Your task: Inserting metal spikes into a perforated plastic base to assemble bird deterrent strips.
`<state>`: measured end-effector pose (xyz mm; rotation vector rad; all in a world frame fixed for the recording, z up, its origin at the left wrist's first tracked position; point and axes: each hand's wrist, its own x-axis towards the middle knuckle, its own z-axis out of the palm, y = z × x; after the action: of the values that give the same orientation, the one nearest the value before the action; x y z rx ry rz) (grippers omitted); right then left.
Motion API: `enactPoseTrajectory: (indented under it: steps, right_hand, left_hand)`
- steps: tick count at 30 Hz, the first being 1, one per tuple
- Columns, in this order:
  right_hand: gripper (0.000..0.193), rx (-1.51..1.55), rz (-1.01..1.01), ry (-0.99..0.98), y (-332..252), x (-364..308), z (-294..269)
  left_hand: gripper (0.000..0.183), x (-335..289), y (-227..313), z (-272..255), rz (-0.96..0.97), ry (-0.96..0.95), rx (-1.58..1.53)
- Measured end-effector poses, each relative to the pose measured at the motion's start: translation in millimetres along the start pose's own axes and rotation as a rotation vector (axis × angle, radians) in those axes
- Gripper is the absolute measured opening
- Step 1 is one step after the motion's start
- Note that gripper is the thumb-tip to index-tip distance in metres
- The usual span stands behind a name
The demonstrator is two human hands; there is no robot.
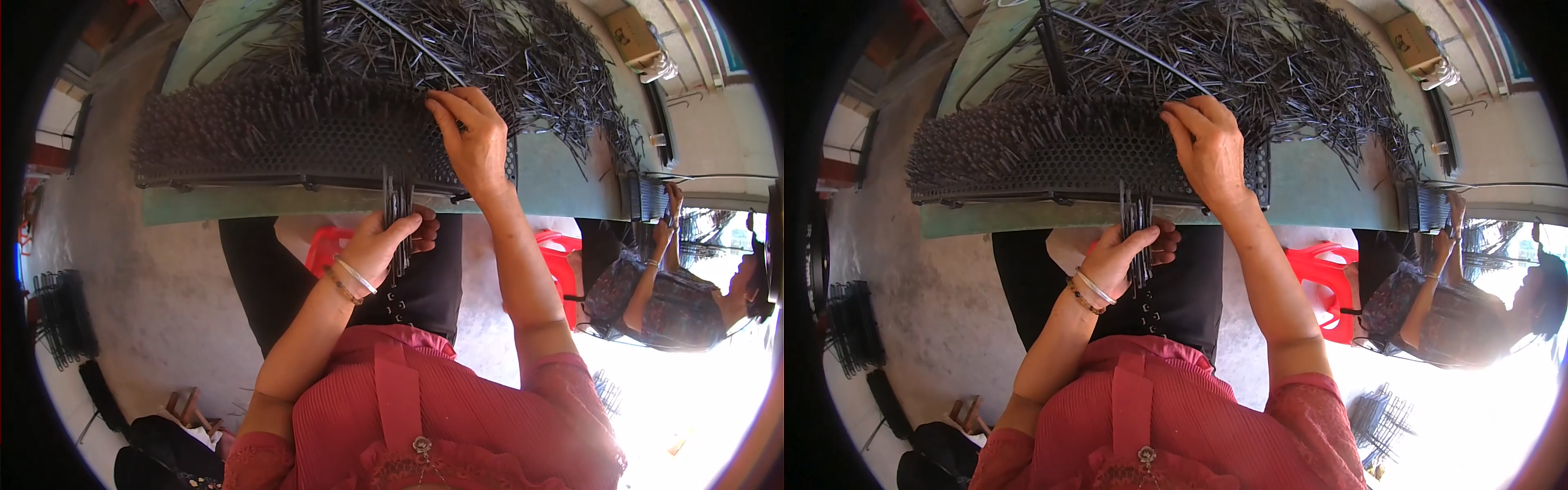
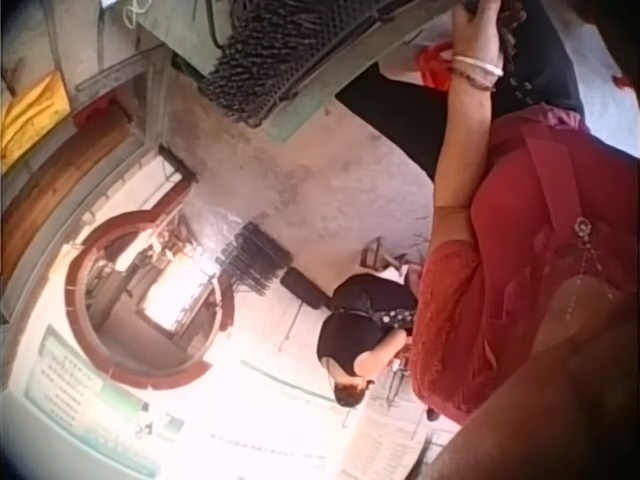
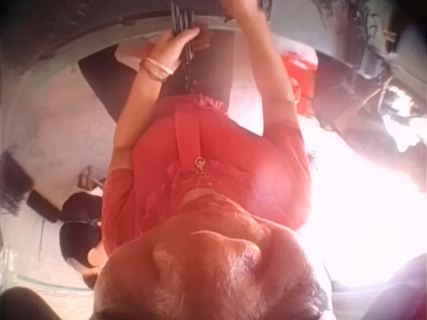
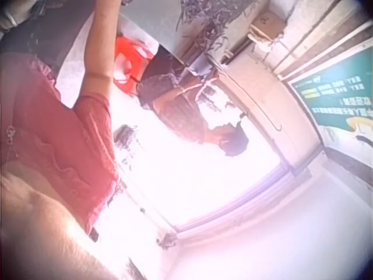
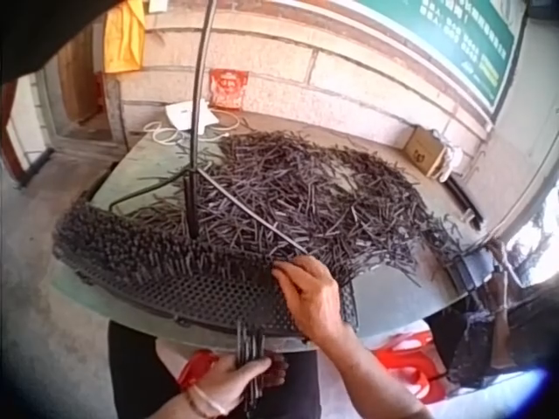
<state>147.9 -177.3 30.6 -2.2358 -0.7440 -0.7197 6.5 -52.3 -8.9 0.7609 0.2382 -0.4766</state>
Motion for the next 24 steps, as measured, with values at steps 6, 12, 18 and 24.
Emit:
enactPoseTrajectory:
  steps: [6,12,18,24]
  right_hand:
    - [0.011,0.022,0.063,0.083,-6.4,-9.0,0.0]
    - [0.012,-0.059,-0.04,0.042,-8.4,-1.3,1.1]
    - [0.011,-0.068,0.03,-0.118,-7.6,0.1,-0.7]
    - [0.011,0.076,0.156,-0.151,-19.3,8.6,-6.6]
  left_hand:
    - [0.025,-6.3,7.9,1.7,-0.086,0.059,-0.096]
    - [0.025,-4.4,8.5,-3.2,-0.082,0.049,-0.069]
    - [0.023,-7.7,8.1,-6.9,-0.026,0.065,-0.049]
    - [0.023,-8.3,8.3,-8.1,0.0,0.062,-0.032]
